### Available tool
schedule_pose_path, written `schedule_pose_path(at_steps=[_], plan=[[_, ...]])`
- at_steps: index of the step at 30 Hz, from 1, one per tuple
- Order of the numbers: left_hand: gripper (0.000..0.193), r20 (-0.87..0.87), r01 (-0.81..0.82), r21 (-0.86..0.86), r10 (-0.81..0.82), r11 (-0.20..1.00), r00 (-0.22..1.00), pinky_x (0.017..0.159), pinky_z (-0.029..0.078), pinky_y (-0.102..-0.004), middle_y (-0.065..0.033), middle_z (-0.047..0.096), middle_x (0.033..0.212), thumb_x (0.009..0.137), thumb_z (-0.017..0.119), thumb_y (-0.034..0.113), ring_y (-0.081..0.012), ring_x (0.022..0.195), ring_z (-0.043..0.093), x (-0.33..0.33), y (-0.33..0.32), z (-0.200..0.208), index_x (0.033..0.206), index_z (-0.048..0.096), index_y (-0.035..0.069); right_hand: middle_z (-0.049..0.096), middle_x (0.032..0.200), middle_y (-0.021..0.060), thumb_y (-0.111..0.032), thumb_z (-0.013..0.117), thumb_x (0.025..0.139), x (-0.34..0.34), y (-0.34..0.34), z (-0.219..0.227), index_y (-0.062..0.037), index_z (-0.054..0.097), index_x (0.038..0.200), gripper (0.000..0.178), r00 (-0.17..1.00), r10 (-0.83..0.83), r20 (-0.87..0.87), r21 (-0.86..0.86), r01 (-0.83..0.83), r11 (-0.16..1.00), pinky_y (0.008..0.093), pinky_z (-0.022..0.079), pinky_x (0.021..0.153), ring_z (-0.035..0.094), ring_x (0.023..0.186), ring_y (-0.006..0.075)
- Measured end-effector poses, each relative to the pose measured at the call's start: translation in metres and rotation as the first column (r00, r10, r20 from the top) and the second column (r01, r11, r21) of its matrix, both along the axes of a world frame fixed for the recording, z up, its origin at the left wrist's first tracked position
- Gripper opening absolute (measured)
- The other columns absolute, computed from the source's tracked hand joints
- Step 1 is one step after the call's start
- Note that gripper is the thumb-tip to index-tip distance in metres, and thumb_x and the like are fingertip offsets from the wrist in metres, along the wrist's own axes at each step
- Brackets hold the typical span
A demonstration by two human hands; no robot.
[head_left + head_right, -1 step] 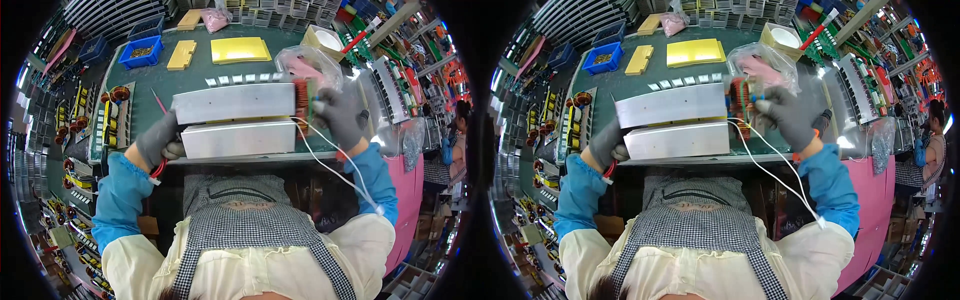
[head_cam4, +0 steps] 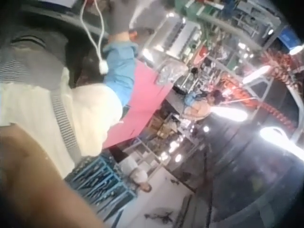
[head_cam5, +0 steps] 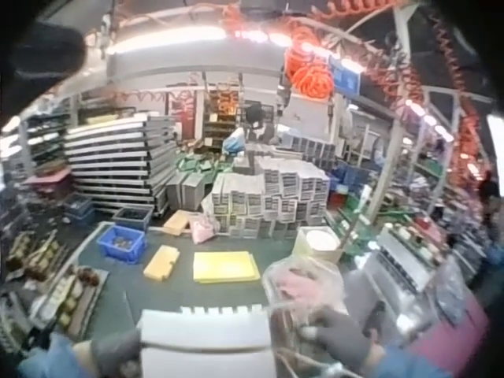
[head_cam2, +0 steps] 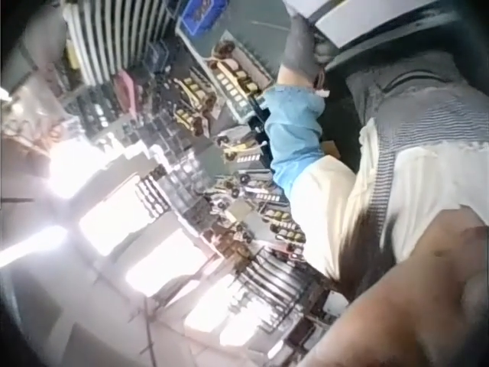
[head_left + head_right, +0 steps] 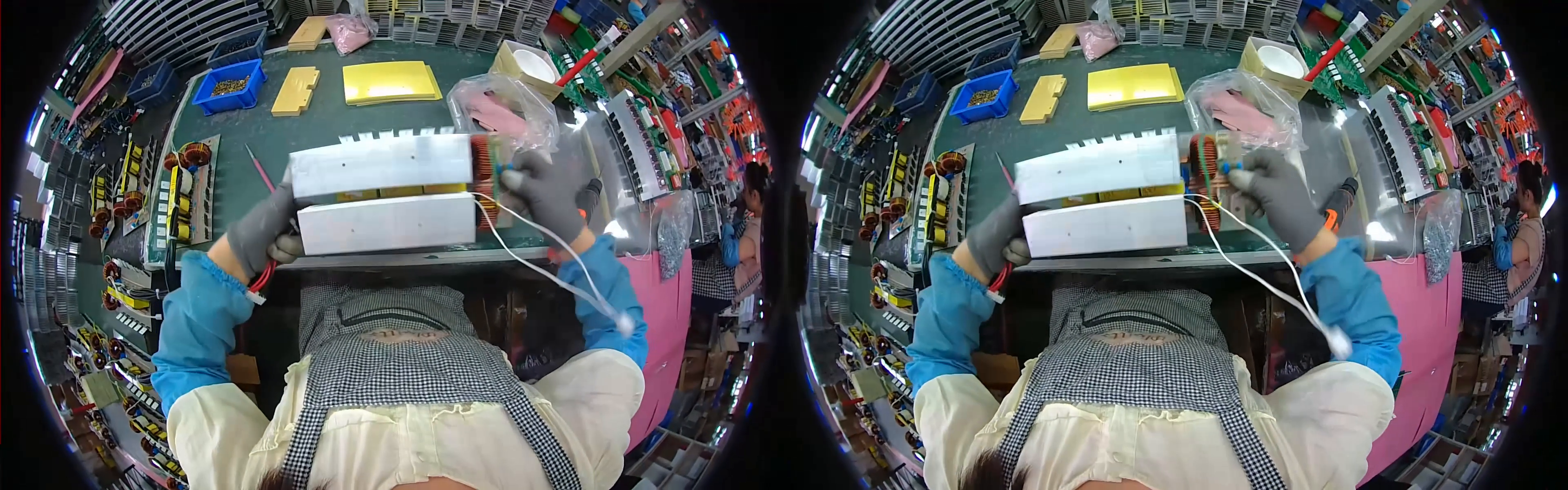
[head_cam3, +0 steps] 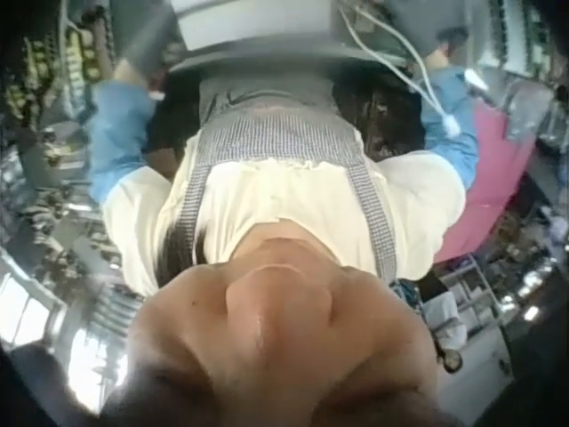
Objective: Assembling a circuit board onto a metal heat sink component using an electric screwdriver.
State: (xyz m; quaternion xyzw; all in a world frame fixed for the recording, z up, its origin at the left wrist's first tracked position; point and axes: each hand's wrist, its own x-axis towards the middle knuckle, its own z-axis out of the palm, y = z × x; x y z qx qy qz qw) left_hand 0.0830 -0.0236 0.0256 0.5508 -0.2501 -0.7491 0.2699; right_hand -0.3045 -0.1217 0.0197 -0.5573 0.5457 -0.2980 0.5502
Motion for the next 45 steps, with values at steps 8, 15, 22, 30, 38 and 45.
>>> schedule_pose_path(at_steps=[8, 15, 22, 30, 38, 45], plan=[[0.082, 0.151, 0.107, -0.077, -0.094, 0.991, 0.984, 0.032, 0.017, -0.0185, -0.0077, 0.056, 0.061, 0.095, 0.021, 0.074, -0.0024, 0.037, 0.027, 0.003, -0.006, -0.024, 0.105, 0.063, 0.004, 0.063, 0.072, 0.0064, -0.013, 0.073, 0.086, 0.006, -0.003, -0.051, 0.0032, 0.061, 0.099, 0.023, 0.995, 0.070, -0.065, 0.141, -0.060, 0.988, 0.0244, 0.043, 0.045, 0.057, 0.053, 0.0092], [0.076, 0.101, 0.052, -0.084, -0.044, 0.995, 0.994, 0.034, 0.018, -0.0189, -0.0059, 0.055, 0.060, 0.096, 0.024, 0.072, -0.0032, 0.039, 0.027, 0.018, -0.008, -0.025, 0.109, 0.062, 0.008, 0.066, 0.073, 0.0138, -0.032, 0.065, 0.091, 0.032, -0.042, -0.021, 0.0020, 0.068, 0.088, 0.035, 0.753, 0.361, -0.551, -0.012, -0.439, 0.898, 0.0348, 0.049, 0.051, 0.063, 0.055, 0.0210], [0.060, 0.551, 0.269, -0.406, -0.001, 0.873, 0.835, 0.051, 0.044, -0.0299, -0.0054, 0.061, 0.070, 0.096, 0.052, 0.057, -0.0163, 0.054, 0.056, 0.034, 0.002, -0.010, 0.117, 0.058, 0.001, 0.068, 0.084, 0.0185, -0.034, 0.067, 0.085, -0.079, -0.042, 0.050, -0.0052, 0.071, 0.090, 0.030, 0.438, -0.032, -0.899, -0.261, -0.475, 0.840, 0.0438, 0.052, 0.070, 0.067, 0.079, 0.0350], [0.117, 0.911, 0.763, -0.412, 0.238, 0.498, 0.336, 0.101, 0.046, -0.0448, -0.0274, 0.050, 0.135, 0.054, 0.093, 0.029, -0.0433, 0.123, 0.052, 0.012, 0.013, 0.014, 0.146, 0.029, -0.005, 0.070, 0.096, 0.0135, -0.037, 0.071, 0.085, -0.109, -0.084, 0.040, -0.0078, 0.064, 0.119, 0.045, 0.695, -0.222, -0.684, -0.541, -0.280, 0.793, 0.0354, 0.053, 0.081, 0.069, 0.088, 0.0228], [0.136, 0.910, 0.689, -0.411, 0.221, 0.596, 0.352, 0.101, 0.046, -0.0457, -0.0289, 0.045, 0.138, 0.044, 0.096, 0.020, -0.0459, 0.125, 0.048, 0.001, 0.010, -0.027, 0.150, 0.014, -0.006, 0.066, 0.115, 0.0209, -0.047, 0.067, 0.085, -0.036, -0.120, 0.010, -0.0060, 0.056, 0.132, 0.063, 0.760, 0.056, -0.647, -0.394, -0.396, 0.829, 0.0404, 0.050, 0.090, 0.065, 0.103, 0.0318], [0.133, 0.894, 0.638, -0.432, 0.208, 0.638, 0.398, 0.095, 0.050, -0.0447, -0.0267, 0.050, 0.134, 0.046, 0.095, 0.018, -0.0433, 0.119, 0.055, -0.001, 0.005, -0.030, 0.150, 0.016, -0.006, 0.069, 0.096, 0.0223, -0.022, 0.058, 0.083, -0.032, -0.124, 0.009, -0.0030, 0.067, 0.110, 0.034, 0.729, -0.203, -0.654, -0.510, -0.226, 0.830, 0.0445, 0.051, 0.080, 0.066, 0.091, 0.0389]])
